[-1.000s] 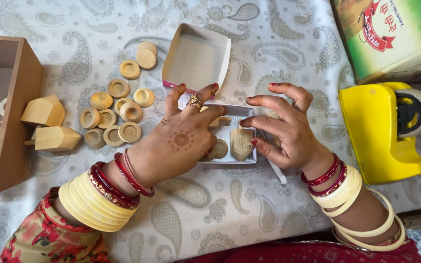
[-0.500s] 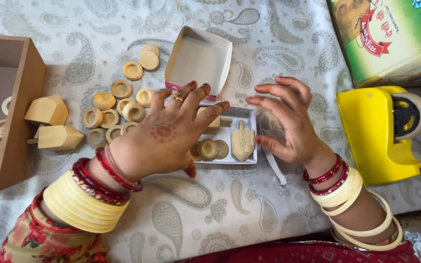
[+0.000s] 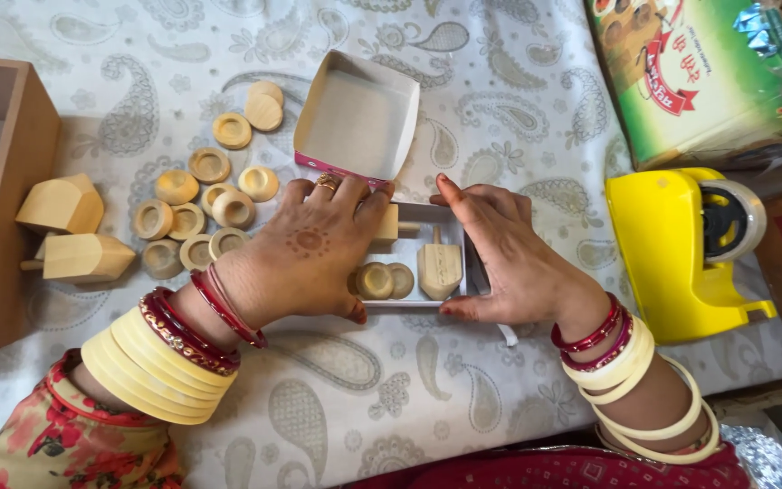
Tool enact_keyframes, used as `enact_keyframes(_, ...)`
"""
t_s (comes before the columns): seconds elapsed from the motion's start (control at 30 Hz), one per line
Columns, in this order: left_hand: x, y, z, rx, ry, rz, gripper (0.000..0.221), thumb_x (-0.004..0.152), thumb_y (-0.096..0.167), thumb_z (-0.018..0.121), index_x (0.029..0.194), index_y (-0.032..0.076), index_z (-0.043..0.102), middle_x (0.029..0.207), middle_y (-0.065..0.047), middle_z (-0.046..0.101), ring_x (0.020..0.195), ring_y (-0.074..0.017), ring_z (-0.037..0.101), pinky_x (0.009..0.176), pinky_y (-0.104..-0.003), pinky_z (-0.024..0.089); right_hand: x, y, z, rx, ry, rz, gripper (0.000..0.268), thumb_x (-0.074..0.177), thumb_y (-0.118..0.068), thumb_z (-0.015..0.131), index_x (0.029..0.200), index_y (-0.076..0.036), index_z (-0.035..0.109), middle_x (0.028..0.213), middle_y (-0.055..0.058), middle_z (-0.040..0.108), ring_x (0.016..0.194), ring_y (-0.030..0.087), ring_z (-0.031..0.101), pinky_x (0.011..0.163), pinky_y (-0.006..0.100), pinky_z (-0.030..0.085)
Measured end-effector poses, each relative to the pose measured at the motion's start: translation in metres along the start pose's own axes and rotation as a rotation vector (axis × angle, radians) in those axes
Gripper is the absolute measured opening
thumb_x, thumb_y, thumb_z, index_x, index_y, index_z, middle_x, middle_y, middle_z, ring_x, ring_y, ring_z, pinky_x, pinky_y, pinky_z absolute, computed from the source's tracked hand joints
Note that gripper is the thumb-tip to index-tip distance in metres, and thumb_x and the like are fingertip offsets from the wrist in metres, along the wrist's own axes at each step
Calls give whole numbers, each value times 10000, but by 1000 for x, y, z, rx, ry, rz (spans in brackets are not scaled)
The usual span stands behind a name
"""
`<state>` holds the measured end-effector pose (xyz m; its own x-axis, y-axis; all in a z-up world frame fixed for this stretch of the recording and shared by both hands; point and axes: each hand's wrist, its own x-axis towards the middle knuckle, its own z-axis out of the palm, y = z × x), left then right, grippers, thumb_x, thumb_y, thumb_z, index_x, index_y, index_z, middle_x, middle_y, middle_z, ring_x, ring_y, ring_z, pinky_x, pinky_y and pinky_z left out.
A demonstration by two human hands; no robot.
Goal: Placing wooden dry fruit shaped items into small decorative boxes and wrapping the boxes in blue foil.
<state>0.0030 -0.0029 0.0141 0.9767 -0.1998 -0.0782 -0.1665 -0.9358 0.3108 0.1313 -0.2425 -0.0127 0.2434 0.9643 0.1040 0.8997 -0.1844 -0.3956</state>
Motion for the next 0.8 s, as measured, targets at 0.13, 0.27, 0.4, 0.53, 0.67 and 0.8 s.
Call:
enact_keyframes(0.13, 3, 1, -2, -75, -42, -52, 1326, 460, 479, 983, 1535, 44, 340, 1341, -157, 482, 1274, -349, 465, 1021, -521, 357, 0, 5, -2, -14, -3, 1, 1327, 626, -463, 900, 1620, -35, 132, 1520, 181, 451, 1374, 383, 388, 1174, 487, 224)
enact_keyframes(0.27, 3, 2, -5, -44, -72, -48, 1294, 466, 533, 980, 1513, 85, 367, 1326, -135, 488, 1304, -327, 457, 1087, -520, 321, -3, 12, -3, 12, -4, -30, 1268, 689, -522, 850, 1637, -43, 157, 1550, 177, 454, 1410, 364, 383, 1198, 475, 210)
enact_keyframes(0.4, 22, -42, 32, -167, 229, 166, 1243, 548, 637, 975, 1472, 37, 399, 1389, -223, 469, 1298, -446, 439, 1044, -685, 250, -9, 28, -8, 112, 36, -29, 1152, 811, -566, 749, 1669, -57, 173, 1586, 165, 462, 1457, 344, 374, 1249, 462, 197)
enact_keyframes(0.53, 31, -72, 53, -164, 469, 85, 562, 913, 318, 685, 1415, 101, 556, 1379, -118, 558, 1309, -314, 498, 1046, -525, 342, -19, 65, -9, 207, 51, 57, 869, 900, -424, 696, 1615, -91, 330, 1529, 154, 513, 1439, 333, 390, 1234, 445, 241)
enact_keyframes(0.67, 33, -90, 67, 214, 516, 26, 318, 856, 310, 659, 1136, 163, 689, 1200, -49, 659, 1210, -250, 573, 994, -540, 328, -23, 91, -13, -32, -19, 232, 479, 821, -187, 748, 1284, -115, 647, 1203, 124, 651, 1138, 296, 577, 1009, 406, 443)
enact_keyframes(0.8, 25, -78, 42, 305, 323, -161, 155, 985, 195, 576, 1076, 205, 701, 1097, 13, 703, 1118, -177, 649, 1111, -465, 343, -23, 88, -16, -164, 87, 351, 228, 839, -80, 718, 1064, -114, 736, 1006, 75, 729, 986, 274, 673, 899, 390, 526)
